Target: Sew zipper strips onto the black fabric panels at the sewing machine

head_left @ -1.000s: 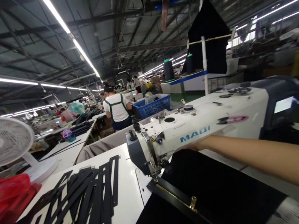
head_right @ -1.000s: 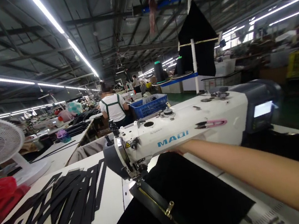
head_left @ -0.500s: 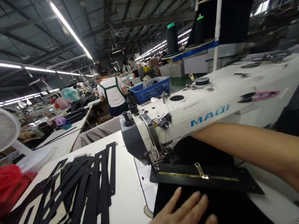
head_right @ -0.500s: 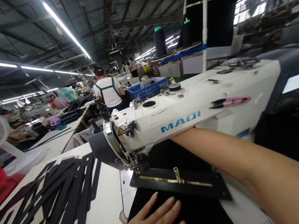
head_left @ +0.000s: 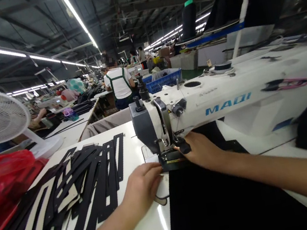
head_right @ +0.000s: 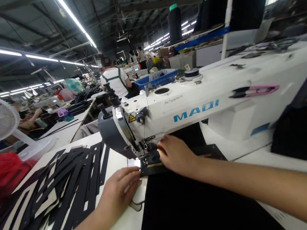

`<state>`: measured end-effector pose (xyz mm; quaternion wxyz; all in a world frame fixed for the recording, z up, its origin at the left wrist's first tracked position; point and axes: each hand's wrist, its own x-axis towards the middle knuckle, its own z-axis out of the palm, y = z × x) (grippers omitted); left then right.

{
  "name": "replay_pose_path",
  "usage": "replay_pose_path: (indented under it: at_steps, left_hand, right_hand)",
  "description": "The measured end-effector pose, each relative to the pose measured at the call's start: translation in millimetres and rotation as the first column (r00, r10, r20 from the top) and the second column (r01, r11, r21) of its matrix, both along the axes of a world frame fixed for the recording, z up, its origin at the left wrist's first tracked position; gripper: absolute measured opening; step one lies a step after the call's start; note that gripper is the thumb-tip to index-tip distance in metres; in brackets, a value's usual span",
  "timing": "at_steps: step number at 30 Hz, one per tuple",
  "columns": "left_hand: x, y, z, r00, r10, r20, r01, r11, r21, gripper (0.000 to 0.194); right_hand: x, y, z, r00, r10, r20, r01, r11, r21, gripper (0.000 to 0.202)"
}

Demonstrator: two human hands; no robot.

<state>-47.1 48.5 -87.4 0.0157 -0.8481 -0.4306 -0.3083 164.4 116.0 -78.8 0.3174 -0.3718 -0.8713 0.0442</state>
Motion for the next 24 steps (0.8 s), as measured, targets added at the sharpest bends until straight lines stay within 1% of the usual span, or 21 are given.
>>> replay_pose_path:
  at_steps: [1,3,4,5,6,7,9,11,12,14,16,20,22,24]
  left_hand:
    - [-2,5,-3.8,0.999,0.006,-0.039,-0.005,0.999,0.034,0.017]
    - [-1,12,-9.4,0.994,-0.038,-0.101,0.046,0.996,0.073,0.018]
    - [1,15,-10.4,0.991,-0.063,-0.119,0.072,0.995,0.074,0.018]
    - [3,15,-10.0,0.990,-0.068,-0.126,0.076,0.995,0.065,0.019]
    - [6,15,-8.6,0.991,-0.050,-0.123,0.056,0.997,0.052,0.019]
    - [8,15,-6.7,0.993,-0.016,-0.115,0.020,0.999,0.040,0.019]
    - [12,12,-2.7,0.993,0.068,-0.095,-0.066,0.997,0.029,0.017]
    - [15,10,-0.3,0.989,0.111,-0.094,-0.109,0.994,0.027,0.017]
    - [16,10,0.1,0.988,0.118,-0.097,-0.115,0.993,0.029,0.017]
    - [16,11,0.2,0.987,0.122,-0.108,-0.120,0.992,0.029,0.016]
    - [16,11,-0.1,0.986,0.099,-0.131,-0.097,0.995,0.024,0.016]
    - [16,11,-0.7,0.977,0.045,-0.211,-0.040,0.999,0.024,0.015]
    - [17,9,-1.9,0.960,0.051,-0.274,-0.039,0.998,0.051,0.014]
    - [17,8,-3.6,0.944,0.068,-0.322,-0.046,0.996,0.075,0.014]
  right_hand:
    - [3,-18,-5.2,0.998,0.062,0.015,-0.062,0.998,-0.007,0.009]
    - [8,-51,-14.6,0.983,0.171,0.060,-0.173,0.985,0.027,0.009]
    - [10,-63,-18.0,0.977,0.192,0.089,-0.197,0.979,0.055,0.014]
    - [11,-70,-20.2,0.977,0.179,0.119,-0.189,0.979,0.078,0.018]
    - [11,-72,-21.2,0.979,0.144,0.146,-0.157,0.984,0.087,0.022]
    - [10,-70,-21.1,0.980,0.101,0.173,-0.116,0.990,0.079,0.025]
    - [6,-58,-18.8,0.974,0.017,0.226,-0.023,0.999,0.024,0.025]
    - [2,-44,-15.8,0.961,-0.011,0.276,0.022,0.999,-0.035,0.023]
    - [0,-38,-14.8,0.955,0.006,0.295,0.010,0.999,-0.053,0.022]
    - [-2,-31,-14.5,0.946,0.081,0.314,-0.067,0.996,-0.058,0.022]
    - [-1,-29,-16.0,0.937,0.154,0.315,-0.146,0.988,-0.048,0.022]
    - [2,-29,-19.4,0.924,0.230,0.306,-0.226,0.973,-0.048,0.019]
    - [1,-32,-19.3,0.918,0.234,0.319,-0.246,0.969,-0.003,0.018]
    - [-1,-36,-18.1,0.928,0.204,0.311,-0.246,0.964,0.101,0.020]
